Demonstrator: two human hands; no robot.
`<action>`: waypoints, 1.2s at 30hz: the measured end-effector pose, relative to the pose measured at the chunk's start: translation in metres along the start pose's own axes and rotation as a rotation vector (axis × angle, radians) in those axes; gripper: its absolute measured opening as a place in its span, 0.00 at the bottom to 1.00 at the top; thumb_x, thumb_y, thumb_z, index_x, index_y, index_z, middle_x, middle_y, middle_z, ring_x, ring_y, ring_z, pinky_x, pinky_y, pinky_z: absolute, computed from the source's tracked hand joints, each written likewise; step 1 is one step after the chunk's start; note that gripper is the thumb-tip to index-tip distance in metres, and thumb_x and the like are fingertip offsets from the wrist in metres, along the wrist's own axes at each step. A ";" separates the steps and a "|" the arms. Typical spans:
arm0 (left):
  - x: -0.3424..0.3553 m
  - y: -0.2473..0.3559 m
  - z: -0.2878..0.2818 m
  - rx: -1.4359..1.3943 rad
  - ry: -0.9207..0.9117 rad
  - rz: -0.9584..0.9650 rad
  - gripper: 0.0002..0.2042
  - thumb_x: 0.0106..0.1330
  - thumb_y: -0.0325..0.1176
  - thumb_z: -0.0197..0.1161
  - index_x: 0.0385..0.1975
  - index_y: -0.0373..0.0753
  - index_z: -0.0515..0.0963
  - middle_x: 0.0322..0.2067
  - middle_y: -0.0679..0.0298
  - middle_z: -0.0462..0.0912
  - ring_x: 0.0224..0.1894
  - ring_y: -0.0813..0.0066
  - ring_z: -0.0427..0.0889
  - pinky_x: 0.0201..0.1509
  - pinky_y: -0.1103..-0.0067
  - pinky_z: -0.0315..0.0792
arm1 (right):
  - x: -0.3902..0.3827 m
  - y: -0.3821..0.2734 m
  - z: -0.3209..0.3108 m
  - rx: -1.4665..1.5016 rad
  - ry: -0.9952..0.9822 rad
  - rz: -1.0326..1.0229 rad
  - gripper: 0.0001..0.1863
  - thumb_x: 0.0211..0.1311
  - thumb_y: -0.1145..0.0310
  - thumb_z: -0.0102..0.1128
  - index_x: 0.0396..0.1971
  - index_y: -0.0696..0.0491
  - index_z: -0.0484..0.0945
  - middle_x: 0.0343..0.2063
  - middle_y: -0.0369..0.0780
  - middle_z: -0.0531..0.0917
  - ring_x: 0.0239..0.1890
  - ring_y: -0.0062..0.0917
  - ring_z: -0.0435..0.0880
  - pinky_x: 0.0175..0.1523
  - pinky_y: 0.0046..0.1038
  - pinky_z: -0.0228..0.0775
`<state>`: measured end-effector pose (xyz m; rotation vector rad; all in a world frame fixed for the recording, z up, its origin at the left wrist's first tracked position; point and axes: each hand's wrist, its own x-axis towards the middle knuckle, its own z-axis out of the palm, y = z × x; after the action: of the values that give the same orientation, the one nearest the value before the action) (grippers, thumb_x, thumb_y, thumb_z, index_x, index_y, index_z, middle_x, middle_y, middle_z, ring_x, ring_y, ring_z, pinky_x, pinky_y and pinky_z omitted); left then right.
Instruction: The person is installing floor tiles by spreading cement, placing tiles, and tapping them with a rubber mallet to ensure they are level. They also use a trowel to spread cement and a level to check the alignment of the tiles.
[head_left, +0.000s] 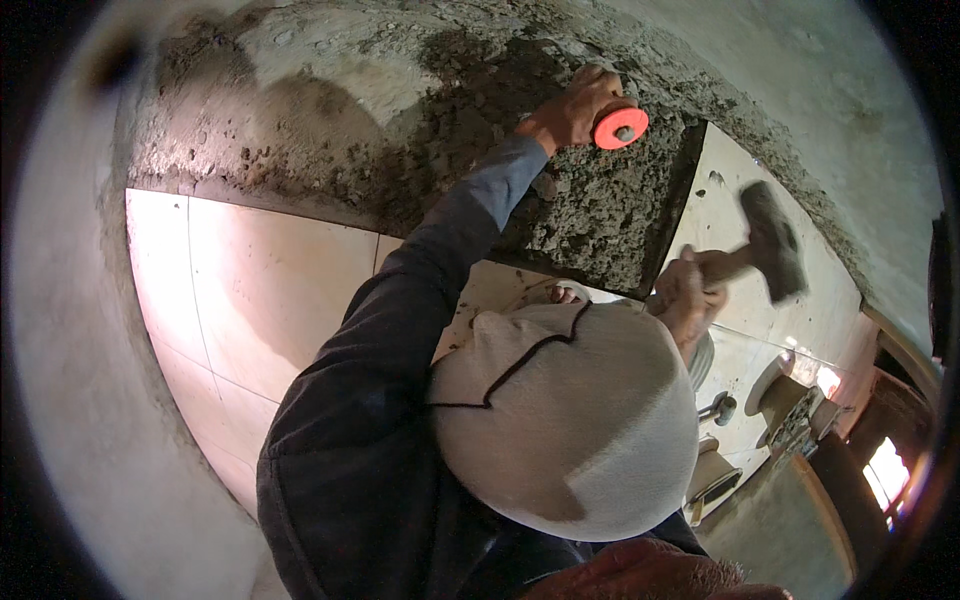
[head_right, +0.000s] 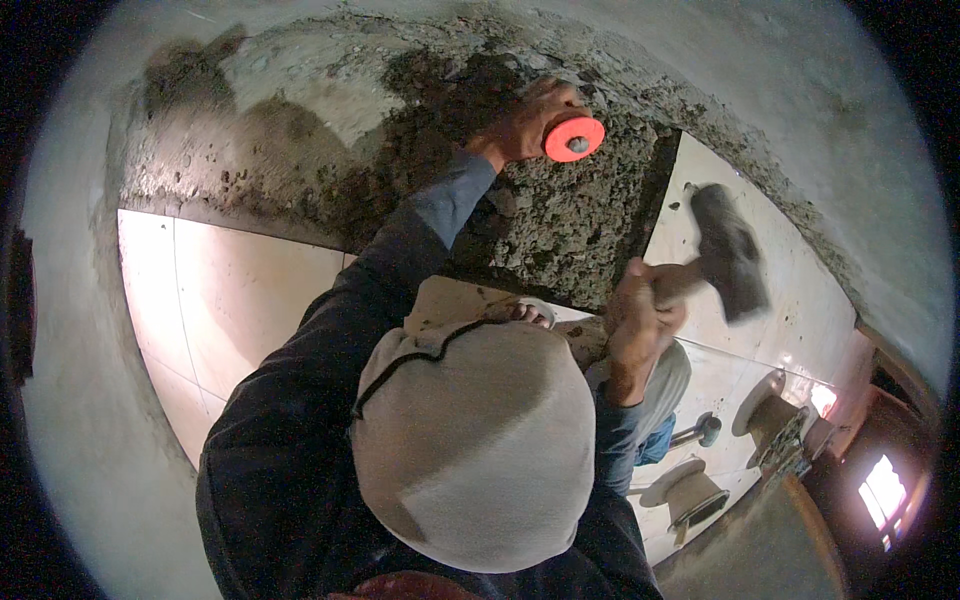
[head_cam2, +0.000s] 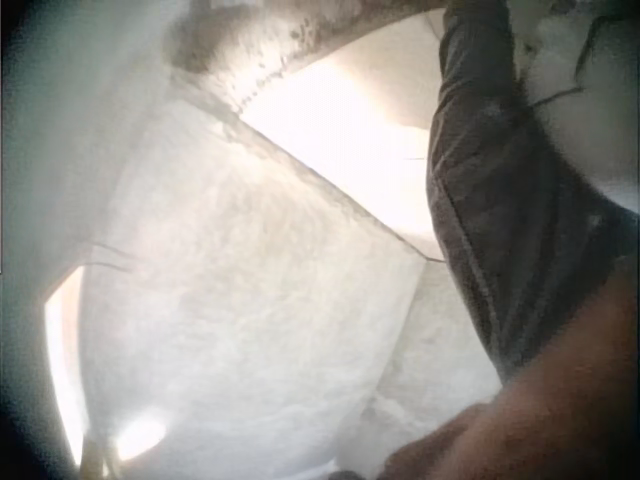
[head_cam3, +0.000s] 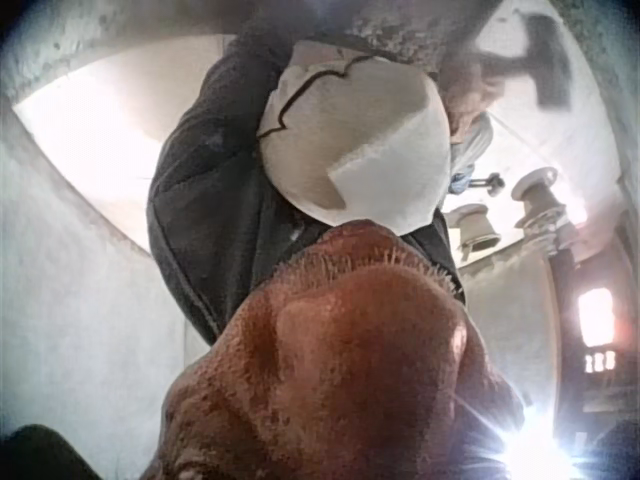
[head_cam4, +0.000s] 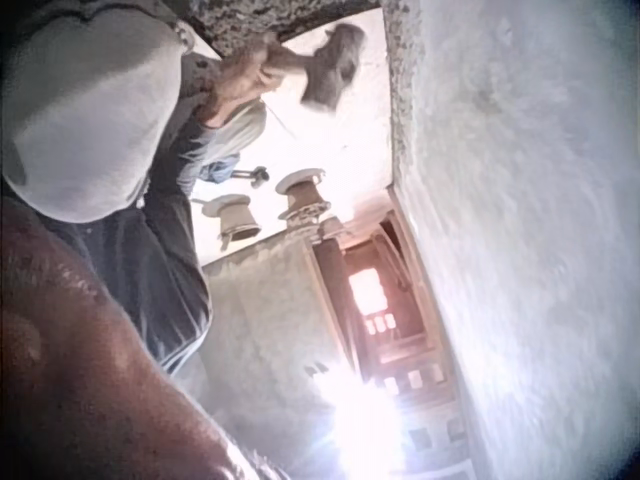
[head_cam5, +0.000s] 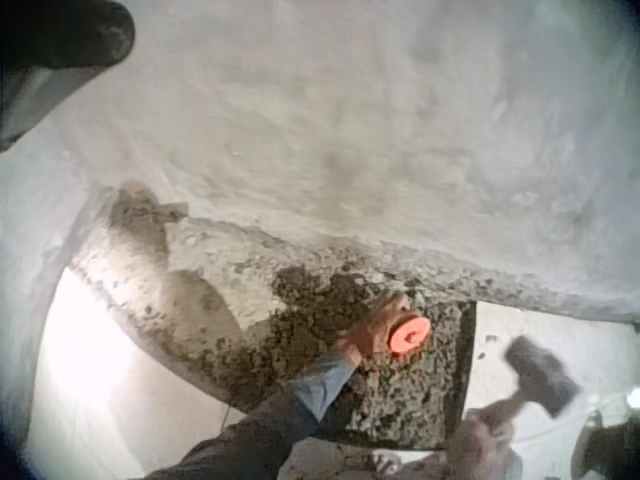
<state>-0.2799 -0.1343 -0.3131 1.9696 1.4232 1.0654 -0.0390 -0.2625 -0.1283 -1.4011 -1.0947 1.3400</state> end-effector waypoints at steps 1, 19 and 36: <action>-0.004 -0.013 -0.009 0.005 0.009 0.001 0.22 0.55 0.33 0.76 0.51 0.50 0.81 0.49 0.62 0.70 0.59 0.56 0.67 0.68 0.59 0.71 | 0.007 0.003 0.004 0.116 -0.049 -0.129 0.10 0.65 0.68 0.62 0.28 0.54 0.70 0.16 0.31 0.67 0.15 0.15 0.63 0.17 0.22 0.53; -0.014 -0.007 -0.011 0.060 0.132 0.070 0.22 0.49 0.29 0.78 0.46 0.48 0.82 0.50 0.62 0.74 0.60 0.55 0.71 0.65 0.62 0.72 | 0.025 0.038 0.019 0.105 -0.080 0.003 0.08 0.66 0.69 0.60 0.33 0.56 0.72 0.17 0.32 0.70 0.15 0.13 0.66 0.18 0.19 0.57; -0.065 0.014 -0.063 0.058 0.176 0.084 0.18 0.54 0.36 0.78 0.43 0.46 0.80 0.46 0.64 0.74 0.54 0.55 0.73 0.63 0.55 0.73 | 0.002 0.083 0.003 -0.164 -0.199 0.287 0.10 0.63 0.71 0.65 0.24 0.52 0.73 0.17 0.27 0.70 0.18 0.12 0.64 0.23 0.22 0.52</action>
<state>-0.3329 -0.2040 -0.2865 2.0339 1.4880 1.2756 -0.0407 -0.2785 -0.2099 -1.6190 -1.1878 1.6541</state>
